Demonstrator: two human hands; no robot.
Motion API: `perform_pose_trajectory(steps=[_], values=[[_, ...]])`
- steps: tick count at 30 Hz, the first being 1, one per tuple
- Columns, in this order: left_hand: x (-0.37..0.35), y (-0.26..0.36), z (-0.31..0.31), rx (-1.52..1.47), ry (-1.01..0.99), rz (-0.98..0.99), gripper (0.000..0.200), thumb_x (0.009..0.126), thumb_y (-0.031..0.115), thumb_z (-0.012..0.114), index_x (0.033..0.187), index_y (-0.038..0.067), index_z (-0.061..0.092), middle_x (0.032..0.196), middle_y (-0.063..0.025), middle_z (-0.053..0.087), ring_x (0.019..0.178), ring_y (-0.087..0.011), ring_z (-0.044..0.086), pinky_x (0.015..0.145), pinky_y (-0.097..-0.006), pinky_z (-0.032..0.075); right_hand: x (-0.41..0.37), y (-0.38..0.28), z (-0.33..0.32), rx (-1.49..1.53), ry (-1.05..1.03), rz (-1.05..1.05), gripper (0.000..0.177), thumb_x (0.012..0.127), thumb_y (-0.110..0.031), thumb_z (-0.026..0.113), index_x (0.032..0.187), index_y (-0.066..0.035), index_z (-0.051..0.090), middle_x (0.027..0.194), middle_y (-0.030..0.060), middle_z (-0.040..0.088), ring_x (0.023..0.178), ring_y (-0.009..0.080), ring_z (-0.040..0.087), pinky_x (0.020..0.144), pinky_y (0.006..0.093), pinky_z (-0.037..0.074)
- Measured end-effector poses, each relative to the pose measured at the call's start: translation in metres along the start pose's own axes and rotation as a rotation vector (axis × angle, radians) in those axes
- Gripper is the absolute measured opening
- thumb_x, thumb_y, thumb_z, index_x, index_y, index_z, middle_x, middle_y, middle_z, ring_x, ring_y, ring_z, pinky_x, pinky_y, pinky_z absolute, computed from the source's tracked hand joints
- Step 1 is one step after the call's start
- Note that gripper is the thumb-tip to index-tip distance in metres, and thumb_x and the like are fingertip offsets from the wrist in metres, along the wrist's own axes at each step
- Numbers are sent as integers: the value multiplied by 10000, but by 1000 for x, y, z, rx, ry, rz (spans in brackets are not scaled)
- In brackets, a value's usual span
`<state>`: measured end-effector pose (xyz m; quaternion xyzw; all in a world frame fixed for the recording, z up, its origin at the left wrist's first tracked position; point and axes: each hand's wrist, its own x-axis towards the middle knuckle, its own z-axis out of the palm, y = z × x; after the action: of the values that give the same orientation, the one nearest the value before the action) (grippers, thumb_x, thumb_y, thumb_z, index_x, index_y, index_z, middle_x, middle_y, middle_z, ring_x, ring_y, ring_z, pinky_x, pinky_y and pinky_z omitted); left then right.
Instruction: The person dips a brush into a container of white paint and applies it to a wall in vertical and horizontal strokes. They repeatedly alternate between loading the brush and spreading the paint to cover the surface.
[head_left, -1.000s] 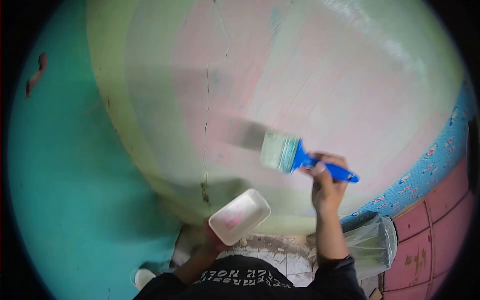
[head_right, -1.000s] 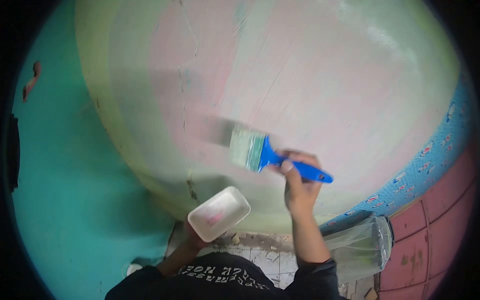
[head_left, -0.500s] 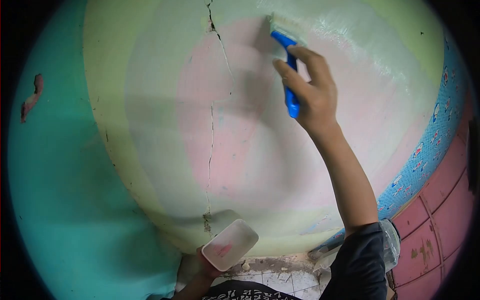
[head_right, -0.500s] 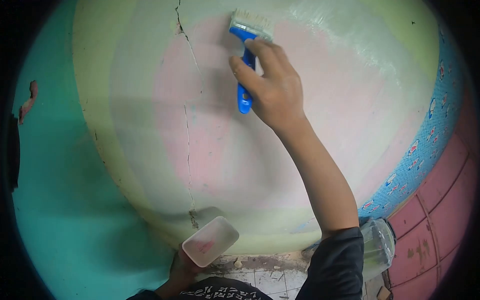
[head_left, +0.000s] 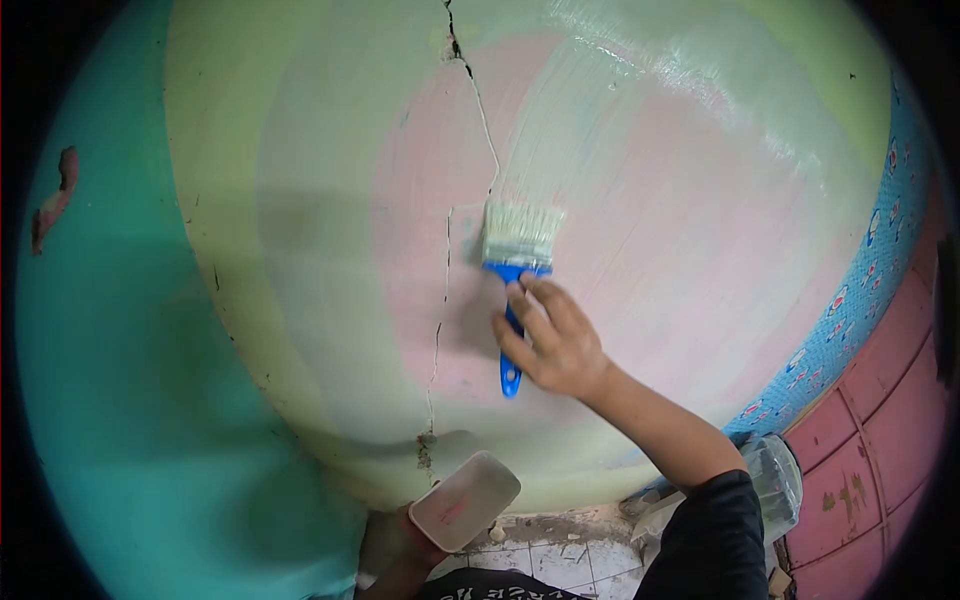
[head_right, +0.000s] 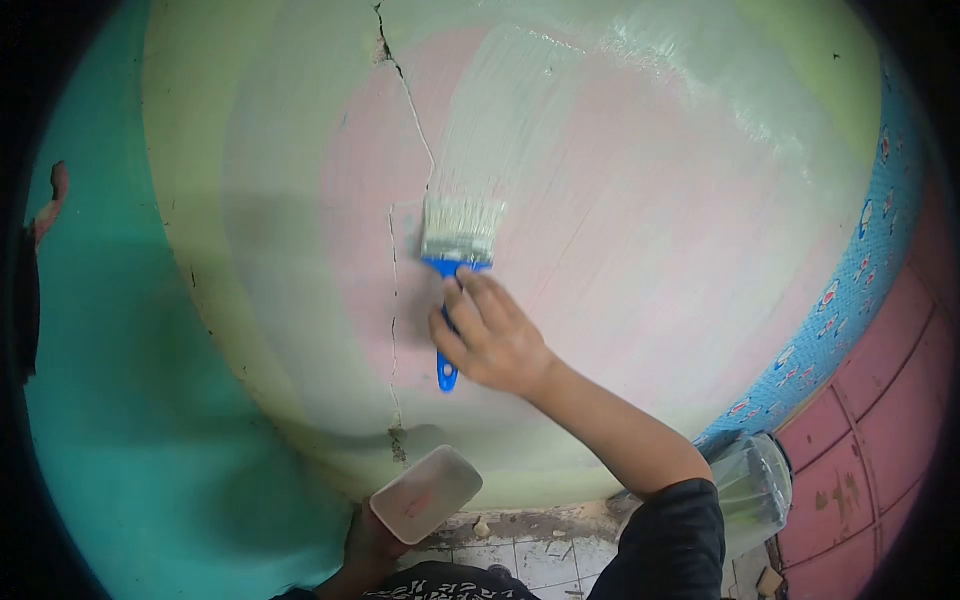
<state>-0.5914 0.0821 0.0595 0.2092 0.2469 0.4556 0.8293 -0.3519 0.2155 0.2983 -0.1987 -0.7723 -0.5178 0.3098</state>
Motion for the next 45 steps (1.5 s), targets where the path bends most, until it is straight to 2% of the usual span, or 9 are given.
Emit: perform_pose_trajectory(steps=[6, 13, 18, 23, 28, 33, 35, 39, 45], values=[[3, 2, -28, -352, -159, -53, 581, 1023, 401, 553, 1448, 5, 539, 1384, -177, 599, 1236, -344, 632, 1026, -518, 559, -1, -7, -49, 366, -88, 117, 287, 757, -77, 717, 1041, -43, 718, 1124, 218, 668, 1014, 382, 684, 835, 440, 613], [31, -40, -133, 893, 23, 496, 717, 928, 447, 726, 1517, 118, 484, 1453, -116, 576, 1314, -261, 590, 1070, -484, 520, 59, 77, -60, -8, 204, 185, 395, 672, 1, 778, 1059, -68, 743, 1065, 192, 692, 946, 363, 700, 762, 411, 601], [14, -33, -150, -220, -95, 155, 730, 999, 601, 498, 1565, 149, 411, 1629, -129, 402, 1465, -343, 442, 1122, -681, 414, -8, 7, -15, 11, -26, -16, 312, 781, -158, 677, 1084, -85, 680, 1103, 160, 665, 1005, 347, 676, 855, 409, 603], [-14, -27, -153, -288, -26, 220, 740, 1001, 613, 429, 1572, 143, 400, 1637, -161, 362, 1480, -423, 402, 1064, -773, 410, -76, -85, -5, 450, -305, -10, 291, 765, -109, 706, 1052, -90, 662, 1116, 148, 675, 1018, 319, 684, 878, 402, 618], [-35, -21, -148, -263, 9, 269, 752, 988, 601, 453, 1563, 119, 418, 1595, -210, 407, 1441, -495, 423, 974, -772, 495, -63, -54, -2, 952, -365, 354, 352, 737, 25, 731, 1069, -75, 668, 1117, 128, 700, 1024, 321, 687, 876, 419, 592], [-36, -18, -141, -612, 5, 210, 752, 991, 587, 431, 1565, 101, 423, 1585, -223, 421, 1400, -520, 463, 950, -772, 513, 36, 85, -49, 770, -116, 656, 158, 1002, -74, 665, 1125, 18, 698, 1101, 114, 713, 1042, 237, 685, 957, 369, 533], [-35, -16, -138, -623, -8, 206, 754, 991, 589, 422, 1566, 101, 422, 1590, -222, 417, 1399, -521, 465, 953, -772, 511, 70, 136, -60, 734, 221, 534, 185, 966, -40, 688, 1146, -17, 724, 1057, 62, 753, 966, 129, 683, 865, 298, 534], [-36, -14, -128, -664, 1, 216, 758, 988, 596, 426, 1571, 112, 420, 1596, -218, 415, 1396, -526, 469, 951, -771, 510, 106, 154, -87, 246, 468, 581, 144, 970, 13, 699, 1113, 22, 714, 1097, 100, 753, 1015, 170, 701, 915, 279, 541], [-32, -29, -162, -565, 39, 251, 765, 981, 604, 450, 1574, 123, 420, 1599, -197, 419, 1395, -515, 475, 969, -767, 497, 8, 52, -26, -29, 55, 172, 295, 802, -76, 768, 1088, -146, 747, 1087, 148, 713, 946, 321, 705, 763, 403, 594]])
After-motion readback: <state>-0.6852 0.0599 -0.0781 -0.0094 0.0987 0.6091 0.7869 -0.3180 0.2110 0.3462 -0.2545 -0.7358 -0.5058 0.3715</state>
